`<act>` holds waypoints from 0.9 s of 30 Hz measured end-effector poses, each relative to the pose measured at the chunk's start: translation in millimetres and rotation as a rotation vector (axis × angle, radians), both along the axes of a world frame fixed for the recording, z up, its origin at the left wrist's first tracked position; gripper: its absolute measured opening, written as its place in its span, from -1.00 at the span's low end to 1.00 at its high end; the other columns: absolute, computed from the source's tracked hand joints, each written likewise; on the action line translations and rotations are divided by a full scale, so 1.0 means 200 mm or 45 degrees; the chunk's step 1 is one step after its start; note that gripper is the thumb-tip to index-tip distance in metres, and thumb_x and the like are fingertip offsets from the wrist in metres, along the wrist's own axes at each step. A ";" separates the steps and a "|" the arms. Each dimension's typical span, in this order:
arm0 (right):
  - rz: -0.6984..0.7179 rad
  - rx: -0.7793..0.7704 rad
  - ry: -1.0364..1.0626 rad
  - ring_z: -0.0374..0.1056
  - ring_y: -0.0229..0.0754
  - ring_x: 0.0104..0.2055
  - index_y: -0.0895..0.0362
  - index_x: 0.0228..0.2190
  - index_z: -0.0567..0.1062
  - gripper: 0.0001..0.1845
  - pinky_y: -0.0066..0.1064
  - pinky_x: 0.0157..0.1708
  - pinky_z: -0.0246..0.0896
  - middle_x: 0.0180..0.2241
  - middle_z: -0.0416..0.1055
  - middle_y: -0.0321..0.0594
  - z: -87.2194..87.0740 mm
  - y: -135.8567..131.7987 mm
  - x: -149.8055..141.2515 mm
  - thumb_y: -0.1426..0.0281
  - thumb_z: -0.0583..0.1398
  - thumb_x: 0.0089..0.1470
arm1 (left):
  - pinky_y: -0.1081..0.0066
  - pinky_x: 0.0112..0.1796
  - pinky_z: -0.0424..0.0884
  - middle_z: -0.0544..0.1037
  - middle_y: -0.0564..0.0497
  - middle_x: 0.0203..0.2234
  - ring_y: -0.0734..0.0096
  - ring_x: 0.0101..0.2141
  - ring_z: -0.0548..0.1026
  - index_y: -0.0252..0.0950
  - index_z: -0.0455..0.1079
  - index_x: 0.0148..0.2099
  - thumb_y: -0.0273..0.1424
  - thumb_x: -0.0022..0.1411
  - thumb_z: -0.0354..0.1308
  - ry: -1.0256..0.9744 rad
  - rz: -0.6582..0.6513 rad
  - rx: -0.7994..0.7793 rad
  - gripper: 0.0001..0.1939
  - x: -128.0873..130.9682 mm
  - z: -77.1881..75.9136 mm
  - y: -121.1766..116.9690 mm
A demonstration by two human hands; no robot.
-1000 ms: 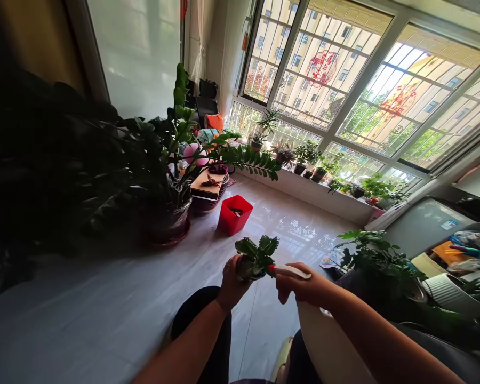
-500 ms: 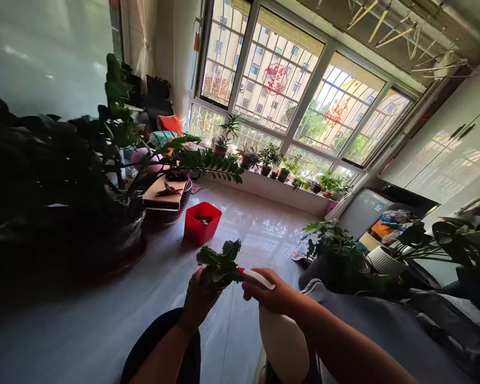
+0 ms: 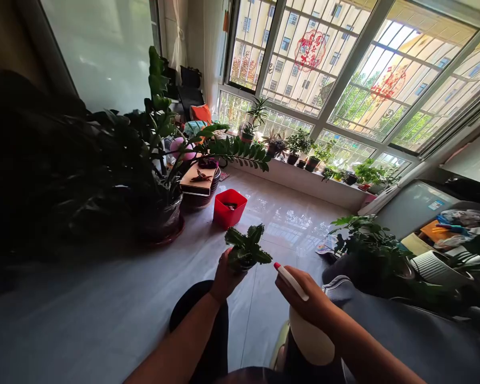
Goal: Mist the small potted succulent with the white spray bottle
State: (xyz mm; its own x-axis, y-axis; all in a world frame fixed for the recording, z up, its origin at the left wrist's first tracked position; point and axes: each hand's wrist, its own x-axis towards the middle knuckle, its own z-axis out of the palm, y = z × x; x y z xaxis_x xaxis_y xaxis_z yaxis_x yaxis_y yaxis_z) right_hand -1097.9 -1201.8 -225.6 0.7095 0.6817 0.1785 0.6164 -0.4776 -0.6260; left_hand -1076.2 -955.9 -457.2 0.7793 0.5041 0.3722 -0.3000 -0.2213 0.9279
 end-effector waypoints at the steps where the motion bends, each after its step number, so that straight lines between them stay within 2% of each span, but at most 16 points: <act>1: -0.003 -0.007 -0.006 0.20 -0.17 -0.44 -0.01 -0.40 0.20 -0.67 -0.31 -0.35 0.10 -0.47 0.25 -0.38 -0.01 0.00 0.00 0.19 0.08 0.43 | -0.33 0.29 0.43 0.55 -0.27 0.20 -0.28 0.24 0.51 -0.21 0.33 0.33 -0.26 -0.01 0.50 0.001 -0.008 0.004 -0.14 0.00 0.00 0.00; 7: -0.051 -0.114 -0.083 0.25 -0.14 -0.45 -0.02 -0.40 0.23 -0.70 -0.30 -0.36 0.07 -0.49 0.30 -0.36 -0.07 0.01 0.02 0.21 0.07 0.42 | -0.26 0.28 0.42 0.57 -0.28 0.18 -0.28 0.22 0.51 -0.26 0.36 0.30 -0.29 -0.01 0.50 0.006 -0.007 -0.009 -0.18 0.00 0.00 0.00; 10: -0.050 -0.105 -0.095 0.25 -0.14 -0.45 -0.02 -0.39 0.21 -0.69 -0.29 -0.36 0.08 -0.48 0.30 -0.35 -0.09 0.00 0.02 0.21 0.06 0.43 | -0.20 0.27 0.43 0.57 -0.29 0.19 -0.28 0.22 0.51 -0.30 0.35 0.31 -0.30 0.02 0.49 0.010 -0.014 0.007 -0.18 0.00 0.01 -0.01; 16: -0.046 -0.065 -0.031 0.26 -0.15 -0.44 -0.02 -0.39 0.20 -0.67 -0.31 -0.37 0.10 -0.47 0.30 -0.36 -0.08 0.00 0.01 0.19 0.06 0.45 | -0.25 0.27 0.44 0.57 -0.28 0.18 -0.30 0.23 0.51 -0.24 0.34 0.31 -0.25 0.03 0.48 0.043 -0.025 0.010 -0.19 -0.02 0.05 -0.01; 21: -0.050 -0.120 -0.034 0.22 -0.16 -0.47 -0.02 -0.41 0.21 -0.67 -0.30 -0.39 0.05 -0.50 0.28 -0.37 -0.08 0.02 0.02 0.18 0.06 0.43 | -0.30 0.30 0.43 0.54 -0.31 0.19 -0.27 0.23 0.52 -0.25 0.29 0.32 -0.19 0.04 0.44 0.082 -0.028 0.028 -0.18 -0.04 0.09 -0.02; 27: -0.047 -0.122 -0.066 0.24 -0.15 -0.45 -0.02 -0.40 0.19 -0.67 -0.29 -0.37 0.08 -0.49 0.32 -0.34 -0.07 0.04 0.01 0.17 0.03 0.44 | -0.33 0.30 0.42 0.54 -0.30 0.16 -0.28 0.21 0.53 -0.23 0.30 0.30 -0.16 0.03 0.45 0.069 -0.012 0.032 -0.17 -0.02 0.09 -0.02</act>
